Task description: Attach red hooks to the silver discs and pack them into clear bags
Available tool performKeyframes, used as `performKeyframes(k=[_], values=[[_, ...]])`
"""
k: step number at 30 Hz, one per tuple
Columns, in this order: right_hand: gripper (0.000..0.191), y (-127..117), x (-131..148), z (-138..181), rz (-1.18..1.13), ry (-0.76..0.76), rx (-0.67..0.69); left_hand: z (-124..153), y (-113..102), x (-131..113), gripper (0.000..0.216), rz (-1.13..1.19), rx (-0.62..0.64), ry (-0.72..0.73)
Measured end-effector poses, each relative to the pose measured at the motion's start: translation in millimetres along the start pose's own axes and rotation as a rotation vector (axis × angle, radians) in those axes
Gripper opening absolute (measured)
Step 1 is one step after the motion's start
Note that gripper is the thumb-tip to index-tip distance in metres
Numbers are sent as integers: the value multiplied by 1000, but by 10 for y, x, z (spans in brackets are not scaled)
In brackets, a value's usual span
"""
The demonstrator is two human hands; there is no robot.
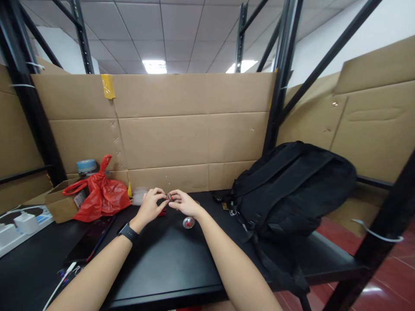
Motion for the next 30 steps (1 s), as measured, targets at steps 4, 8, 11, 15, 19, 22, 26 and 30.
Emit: performKeyframes(k=[4,8,11,15,19,22,26,30], values=[[41,-222,52,-22,105,-42,-143,-18,-88,75,17,-62,0,-29],[39,-559,5,16,532,-25,-297,0,-81,278,13,-135,55,-71],[36,-770,-145,57,828,76,-325,37,-28,427,13,-170,117,-93],[37,-949,-309,104,952,182,-314,74,46,557,13,-163,188,-119],[26,-1005,-388,135,914,241,-255,76,70,632,14,-147,201,-149],[17,-994,-427,147,891,256,-211,63,66,612,15,-119,187,-156],[20,-978,-459,148,889,253,-190,53,133,308,17,-34,201,-56],[29,-989,-464,153,891,254,-175,128,333,-269,22,72,290,160]])
Point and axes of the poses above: each hand's wrist, its own z-axis away from the middle knuckle, its own y-axis out of the palm, x = y × z, the point moved 6 cm from there along -z, towards the middle knuckle, and after that the axes turned 2 degrees about z, right-handed, at the moved point
